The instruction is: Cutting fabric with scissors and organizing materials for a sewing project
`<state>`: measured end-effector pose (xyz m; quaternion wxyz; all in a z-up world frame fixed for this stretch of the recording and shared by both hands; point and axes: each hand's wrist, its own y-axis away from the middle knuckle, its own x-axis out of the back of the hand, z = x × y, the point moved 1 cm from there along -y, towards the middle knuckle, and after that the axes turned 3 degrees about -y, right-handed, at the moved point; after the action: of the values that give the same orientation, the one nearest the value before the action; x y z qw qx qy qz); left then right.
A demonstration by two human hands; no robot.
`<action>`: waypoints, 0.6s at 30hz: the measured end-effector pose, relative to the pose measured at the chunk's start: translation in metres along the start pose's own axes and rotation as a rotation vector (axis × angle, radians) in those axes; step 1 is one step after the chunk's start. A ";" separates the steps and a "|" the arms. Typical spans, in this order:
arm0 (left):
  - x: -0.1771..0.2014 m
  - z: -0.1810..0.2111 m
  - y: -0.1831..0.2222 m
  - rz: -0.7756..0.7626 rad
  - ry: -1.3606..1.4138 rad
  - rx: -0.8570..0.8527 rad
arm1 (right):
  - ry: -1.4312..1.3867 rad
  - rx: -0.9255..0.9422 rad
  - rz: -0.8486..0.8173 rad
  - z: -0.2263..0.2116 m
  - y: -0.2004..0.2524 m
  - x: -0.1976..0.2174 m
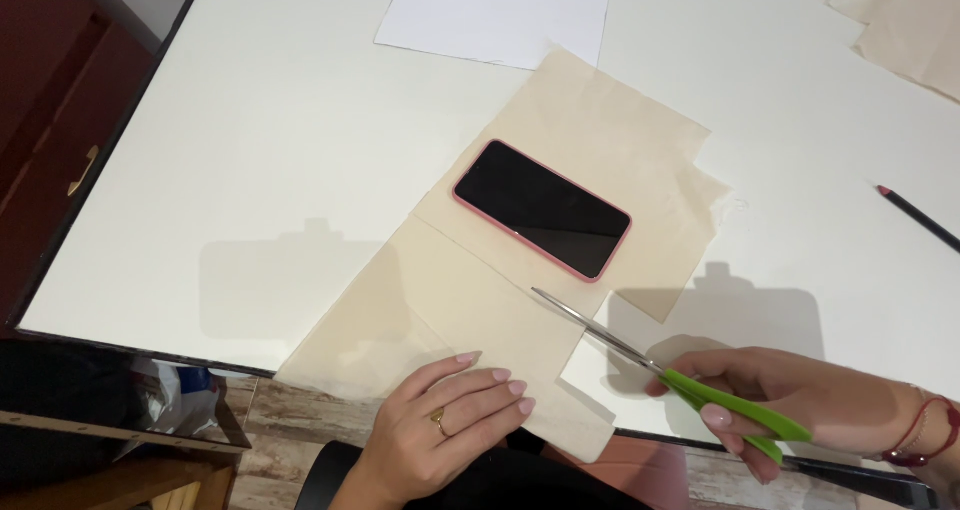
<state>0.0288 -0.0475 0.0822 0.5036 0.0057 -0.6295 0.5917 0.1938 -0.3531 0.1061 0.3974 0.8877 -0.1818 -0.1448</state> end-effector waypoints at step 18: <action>-0.002 -0.001 -0.001 0.006 0.006 -0.003 | -0.063 -0.088 0.043 -0.009 -0.001 -0.002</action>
<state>0.0316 -0.0479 0.0819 0.5037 0.0014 -0.6287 0.5924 0.1961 -0.3459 0.1110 0.4331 0.8603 -0.2065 -0.1721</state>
